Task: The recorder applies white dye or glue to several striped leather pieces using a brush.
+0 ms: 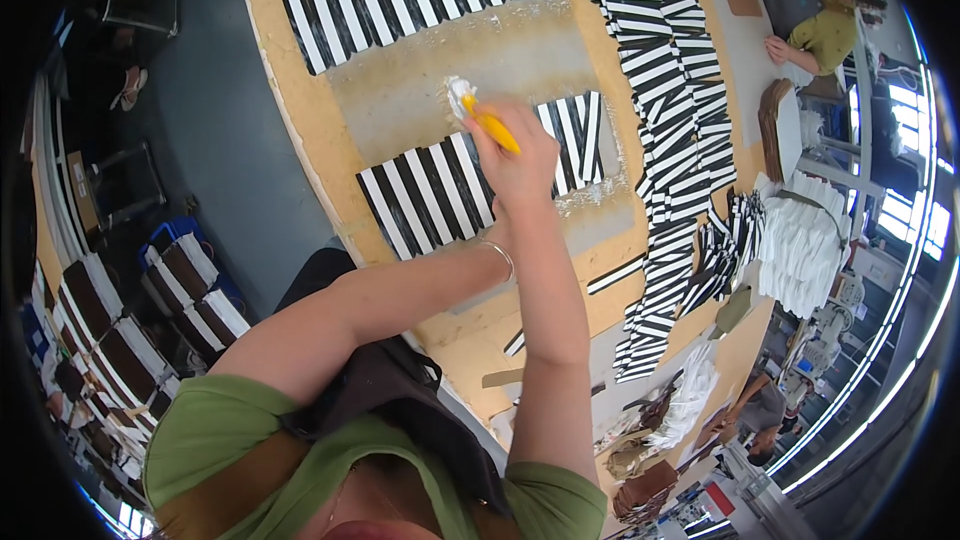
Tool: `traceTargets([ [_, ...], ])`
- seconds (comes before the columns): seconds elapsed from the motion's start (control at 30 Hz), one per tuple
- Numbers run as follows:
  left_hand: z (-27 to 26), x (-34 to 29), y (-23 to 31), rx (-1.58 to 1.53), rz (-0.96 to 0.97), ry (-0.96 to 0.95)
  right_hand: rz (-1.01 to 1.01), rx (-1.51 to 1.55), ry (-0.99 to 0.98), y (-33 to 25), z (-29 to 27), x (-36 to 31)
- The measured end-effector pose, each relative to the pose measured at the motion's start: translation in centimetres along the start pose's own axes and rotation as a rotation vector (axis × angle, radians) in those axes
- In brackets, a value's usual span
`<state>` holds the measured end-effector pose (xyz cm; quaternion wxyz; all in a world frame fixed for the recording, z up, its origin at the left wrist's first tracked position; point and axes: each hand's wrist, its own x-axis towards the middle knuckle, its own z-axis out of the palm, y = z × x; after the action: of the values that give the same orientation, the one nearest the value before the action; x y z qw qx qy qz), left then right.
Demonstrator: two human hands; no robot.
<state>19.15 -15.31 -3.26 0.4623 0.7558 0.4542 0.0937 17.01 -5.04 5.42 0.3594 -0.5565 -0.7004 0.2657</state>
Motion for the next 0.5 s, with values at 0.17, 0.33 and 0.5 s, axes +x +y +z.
traceTargets([
  [0.17,1.2,0.9,-1.0,-0.082,-0.039,0.116,-0.088,-0.078,-0.137,-0.5,-1.6,-2.8],
  [0.33,4.1,0.3,-1.0,-0.054,-0.075,0.203,-0.002,-0.018,0.061,-0.8,1.0,-0.1],
  [0.5,4.8,2.9,-2.0,-0.006,-0.172,0.353,-0.059,-0.054,-0.212,-1.8,-1.9,-3.8],
])
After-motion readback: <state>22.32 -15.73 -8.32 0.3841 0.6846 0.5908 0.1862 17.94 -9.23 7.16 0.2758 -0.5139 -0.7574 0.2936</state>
